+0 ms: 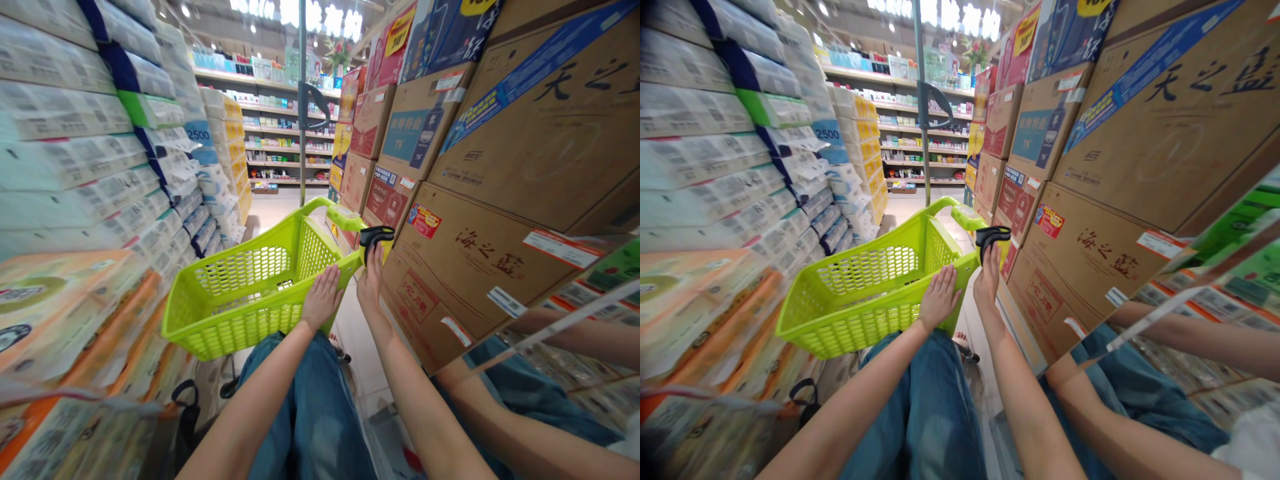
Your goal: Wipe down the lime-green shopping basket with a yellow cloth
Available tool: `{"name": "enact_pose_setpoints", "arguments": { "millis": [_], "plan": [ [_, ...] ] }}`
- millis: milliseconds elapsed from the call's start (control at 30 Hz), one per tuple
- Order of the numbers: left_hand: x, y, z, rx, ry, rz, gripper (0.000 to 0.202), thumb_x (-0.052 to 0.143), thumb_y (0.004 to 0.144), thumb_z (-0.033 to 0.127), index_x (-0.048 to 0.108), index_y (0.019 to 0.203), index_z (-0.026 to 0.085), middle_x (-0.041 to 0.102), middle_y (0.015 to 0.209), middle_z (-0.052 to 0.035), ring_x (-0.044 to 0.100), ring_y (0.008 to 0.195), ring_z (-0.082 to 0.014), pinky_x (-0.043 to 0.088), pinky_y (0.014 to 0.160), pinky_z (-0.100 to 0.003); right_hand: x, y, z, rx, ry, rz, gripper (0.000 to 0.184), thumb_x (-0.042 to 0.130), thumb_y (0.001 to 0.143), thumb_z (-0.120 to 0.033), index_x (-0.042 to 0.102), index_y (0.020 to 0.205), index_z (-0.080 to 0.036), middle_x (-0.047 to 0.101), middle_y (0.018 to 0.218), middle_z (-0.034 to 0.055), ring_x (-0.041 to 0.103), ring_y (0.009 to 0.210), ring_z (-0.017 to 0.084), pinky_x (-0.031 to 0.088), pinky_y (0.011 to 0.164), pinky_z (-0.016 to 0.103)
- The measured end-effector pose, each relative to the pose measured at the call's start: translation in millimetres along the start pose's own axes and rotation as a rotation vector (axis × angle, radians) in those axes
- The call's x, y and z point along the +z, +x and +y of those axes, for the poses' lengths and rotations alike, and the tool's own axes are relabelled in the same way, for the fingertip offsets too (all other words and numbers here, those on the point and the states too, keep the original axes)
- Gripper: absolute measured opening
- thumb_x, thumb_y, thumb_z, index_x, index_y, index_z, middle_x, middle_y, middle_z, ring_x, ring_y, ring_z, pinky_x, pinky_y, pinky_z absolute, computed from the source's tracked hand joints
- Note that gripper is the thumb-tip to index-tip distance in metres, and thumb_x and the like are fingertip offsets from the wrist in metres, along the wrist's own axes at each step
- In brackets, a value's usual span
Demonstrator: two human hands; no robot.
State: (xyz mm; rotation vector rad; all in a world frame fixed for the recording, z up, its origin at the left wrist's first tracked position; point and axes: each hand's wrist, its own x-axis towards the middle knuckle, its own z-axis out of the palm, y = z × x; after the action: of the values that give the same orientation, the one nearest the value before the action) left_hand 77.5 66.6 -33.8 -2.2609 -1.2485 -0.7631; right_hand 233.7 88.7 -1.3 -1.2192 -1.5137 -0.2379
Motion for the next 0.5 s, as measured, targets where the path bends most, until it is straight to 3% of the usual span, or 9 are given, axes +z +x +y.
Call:
{"name": "enact_pose_setpoints", "arguments": {
  "millis": [100,267,500],
  "plan": [
    [-0.1,-0.2,1.9,-0.009,-0.011,-0.011,0.064,0.031,0.102,0.035,0.01,0.156,0.008,0.016,0.162,-0.0117,0.01,0.152,-0.0222,0.02,0.123,-0.04,0.6,-2.5,-12.9,0.053,0.015,0.019,0.071,0.022,0.092,-0.004,0.009,0.159,-0.026,0.009,0.167,0.0021,0.0,0.154,0.02,0.014,0.124,0.056],
    [-6.9,0.4,4.3,-0.026,-0.039,-0.038,0.065,0.033,0.101,0.033,0.011,0.156,0.007,0.018,0.162,-0.0131,0.011,0.152,-0.0231,0.021,0.123,-0.042,5.2,-40.9,-21.8,-0.158,0.033,-0.183,0.074,0.028,0.092,-0.006,0.006,0.158,-0.029,0.009,0.167,0.0012,0.007,0.154,0.02,0.023,0.123,0.053],
    [-21.8,1.1,7.8,-0.034,-0.037,-0.049,0.064,0.03,0.102,0.036,0.013,0.156,0.005,0.012,0.164,-0.0109,0.005,0.153,-0.0239,0.019,0.124,-0.042,-8.5,14.6,-4.7,0.116,0.001,0.034,0.068,0.023,0.093,-0.007,0.016,0.158,-0.025,0.01,0.167,0.0009,0.004,0.154,0.016,0.015,0.125,0.05]
  ]
}}
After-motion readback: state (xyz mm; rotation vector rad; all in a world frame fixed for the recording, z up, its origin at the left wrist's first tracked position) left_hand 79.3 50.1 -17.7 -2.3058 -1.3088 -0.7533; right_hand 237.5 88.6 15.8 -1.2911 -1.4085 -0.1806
